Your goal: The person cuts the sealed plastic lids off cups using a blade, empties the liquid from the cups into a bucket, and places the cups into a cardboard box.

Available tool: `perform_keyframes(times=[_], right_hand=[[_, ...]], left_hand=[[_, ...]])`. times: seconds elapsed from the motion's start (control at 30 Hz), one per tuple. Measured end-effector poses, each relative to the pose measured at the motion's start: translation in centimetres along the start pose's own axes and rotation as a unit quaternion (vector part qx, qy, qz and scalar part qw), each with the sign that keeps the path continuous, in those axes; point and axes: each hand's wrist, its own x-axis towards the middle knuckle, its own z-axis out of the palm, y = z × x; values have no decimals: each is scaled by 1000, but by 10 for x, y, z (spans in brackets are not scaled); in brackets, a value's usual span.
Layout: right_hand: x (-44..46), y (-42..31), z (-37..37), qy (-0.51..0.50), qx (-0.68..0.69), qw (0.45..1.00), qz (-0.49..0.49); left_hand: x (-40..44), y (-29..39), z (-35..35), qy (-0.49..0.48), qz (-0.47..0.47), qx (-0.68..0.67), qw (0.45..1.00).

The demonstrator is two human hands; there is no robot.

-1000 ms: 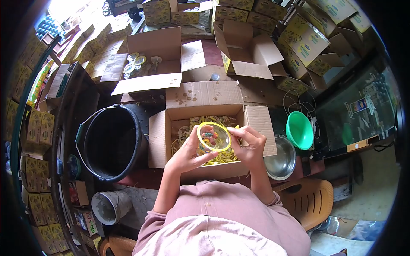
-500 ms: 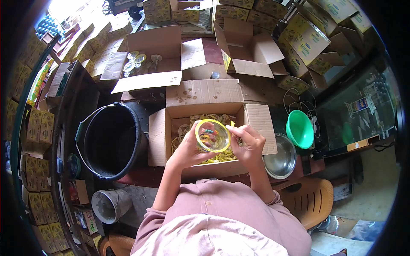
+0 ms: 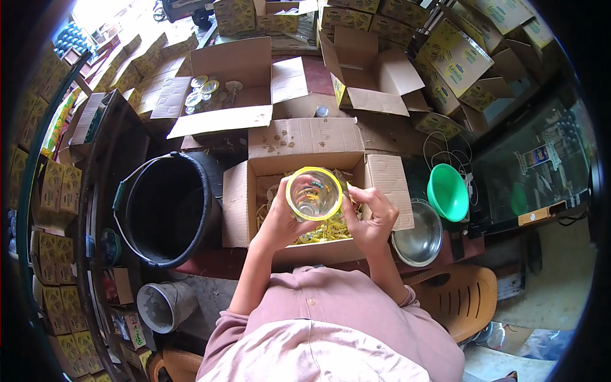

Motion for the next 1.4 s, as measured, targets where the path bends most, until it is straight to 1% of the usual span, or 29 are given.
perform_keyframes(times=[0.07, 0.1, 0.2, 0.3, 0.5, 0.6, 0.63, 0.77, 0.87, 0.97, 1.07, 1.13, 1.23, 1.33, 1.4], right_hand=[[-2, -1, 2, 8, -7, 1000, 2], [-3, -2, 3, 11, -11, 1000, 2], [-6, -6, 6, 21, -14, 1000, 0], [-7, -7, 8, 33, -15, 999, -7], [-5, -4, 5, 26, -24, 999, -24], [0, -1, 2, 15, -18, 999, -34], [1, -1, 2, 11, -16, 999, -40], [2, -2, -1, 9, 35, 999, 19], [-4, -8, -2, 14, 29, 999, 32], [-7, -10, 0, 16, 18, 999, 26], [-9, -8, 2, 24, 12, 1000, 14], [-7, -6, 1, 24, -1, 1000, 4], [-3, -4, 0, 18, 27, 999, -14], [-5, -1, -1, 8, 73, 997, 23], [-5, 0, -3, 4, 59, 998, 11]], left_hand=[[-2, -2, 2, -4, 6, 22, 1000], [-4, -5, 4, -1, 25, 34, 999], [-5, -2, 16, 59, 33, 7, 998], [-6, -2, 17, 57, 12, 19, 998], [-5, 3, 9, 2, 11, 25, 1000], [-7, 8, 10, -28, 22, 80, 996], [-8, 5, 10, -26, 3, 38, 999], [-6, -2, 12, -10, -1, -60, 998], [-5, -4, 10, 3, 19, -49, 999], [-6, -3, 10, 6, 15, -56, 998], [-6, -2, 9, -5, 5, -36, 999], [-6, 2, 9, -36, -15, -35, 999], [-6, 4, 9, -58, -25, -51, 997], [-6, 4, 8, -51, -18, -66, 996], [-4, 4, 6, -54, -21, -72, 996]])
